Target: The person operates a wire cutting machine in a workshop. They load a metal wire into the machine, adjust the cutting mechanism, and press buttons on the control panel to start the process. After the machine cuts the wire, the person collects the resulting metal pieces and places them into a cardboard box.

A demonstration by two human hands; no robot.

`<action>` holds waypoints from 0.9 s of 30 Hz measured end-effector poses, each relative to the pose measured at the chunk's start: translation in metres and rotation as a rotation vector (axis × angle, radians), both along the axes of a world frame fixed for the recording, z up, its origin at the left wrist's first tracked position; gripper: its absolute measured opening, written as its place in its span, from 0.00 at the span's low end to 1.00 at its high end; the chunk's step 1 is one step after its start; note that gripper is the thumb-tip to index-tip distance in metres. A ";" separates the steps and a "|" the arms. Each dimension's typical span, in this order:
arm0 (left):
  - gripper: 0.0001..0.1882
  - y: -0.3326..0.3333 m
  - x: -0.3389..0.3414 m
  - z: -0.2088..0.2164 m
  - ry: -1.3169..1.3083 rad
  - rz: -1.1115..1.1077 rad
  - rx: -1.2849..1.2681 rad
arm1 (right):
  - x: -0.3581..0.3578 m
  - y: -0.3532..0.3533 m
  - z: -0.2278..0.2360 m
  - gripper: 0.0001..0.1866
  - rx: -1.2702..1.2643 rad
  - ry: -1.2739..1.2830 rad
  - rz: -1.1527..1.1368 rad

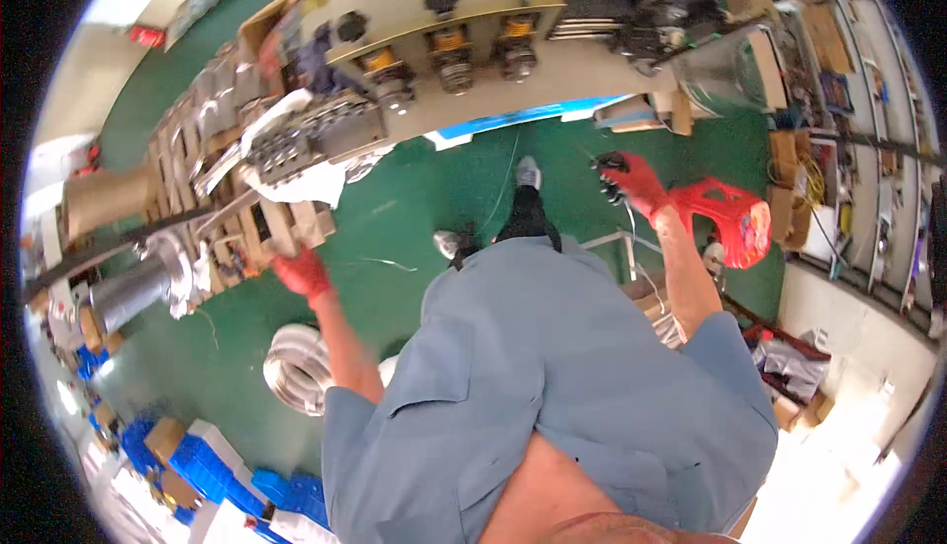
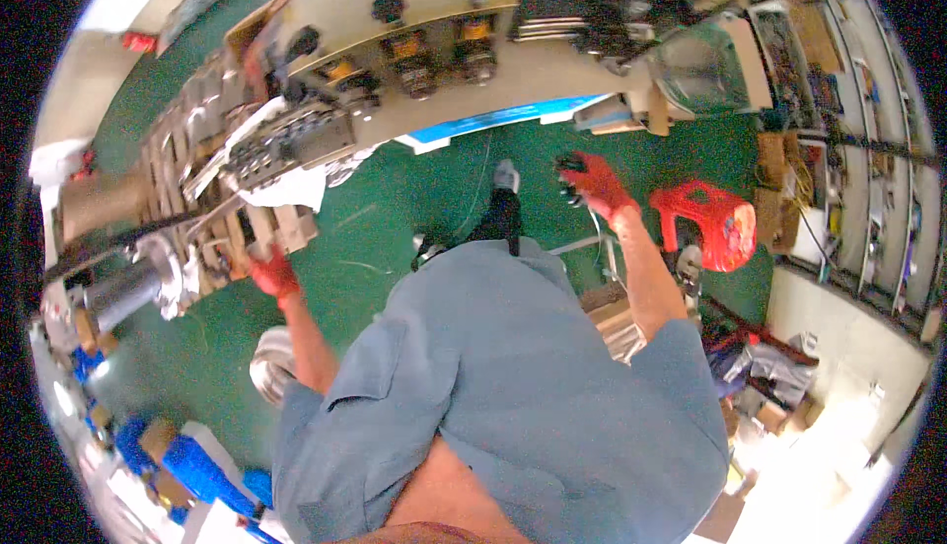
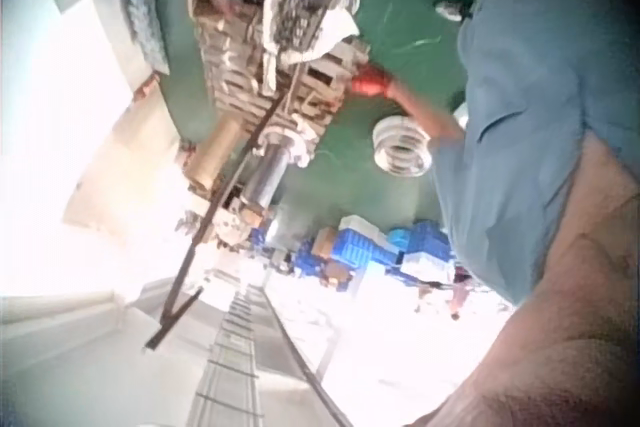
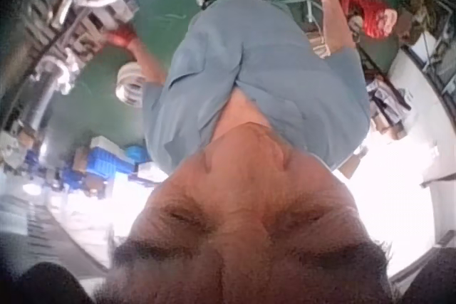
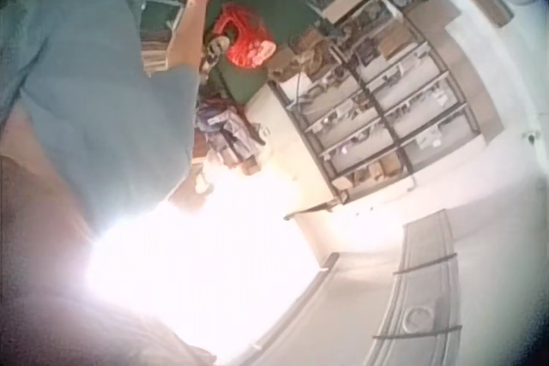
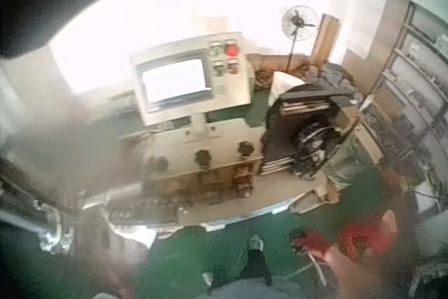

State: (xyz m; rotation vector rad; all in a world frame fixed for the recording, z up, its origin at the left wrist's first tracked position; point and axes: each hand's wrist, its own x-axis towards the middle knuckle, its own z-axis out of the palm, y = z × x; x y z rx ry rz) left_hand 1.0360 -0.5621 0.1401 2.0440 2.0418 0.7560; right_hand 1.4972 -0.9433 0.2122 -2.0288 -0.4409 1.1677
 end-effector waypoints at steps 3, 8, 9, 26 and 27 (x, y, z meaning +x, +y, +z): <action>0.36 -0.045 0.077 0.031 -0.395 -0.554 -0.279 | -0.059 0.076 0.015 0.19 -0.003 -0.133 0.365; 0.32 -0.103 0.136 0.088 -0.012 -1.304 -0.110 | -0.131 0.140 0.030 0.22 0.215 -0.365 0.722; 0.30 -0.103 0.127 0.082 0.000 -1.317 -0.125 | -0.140 0.150 0.043 0.22 0.240 -0.353 0.751; 0.21 0.077 -0.397 0.209 0.856 -0.495 0.115 | -0.154 0.193 0.047 0.20 0.398 -0.759 0.991; 0.19 0.078 -0.442 0.231 1.000 -0.333 0.084 | -0.165 0.203 0.046 0.19 0.404 -0.800 1.013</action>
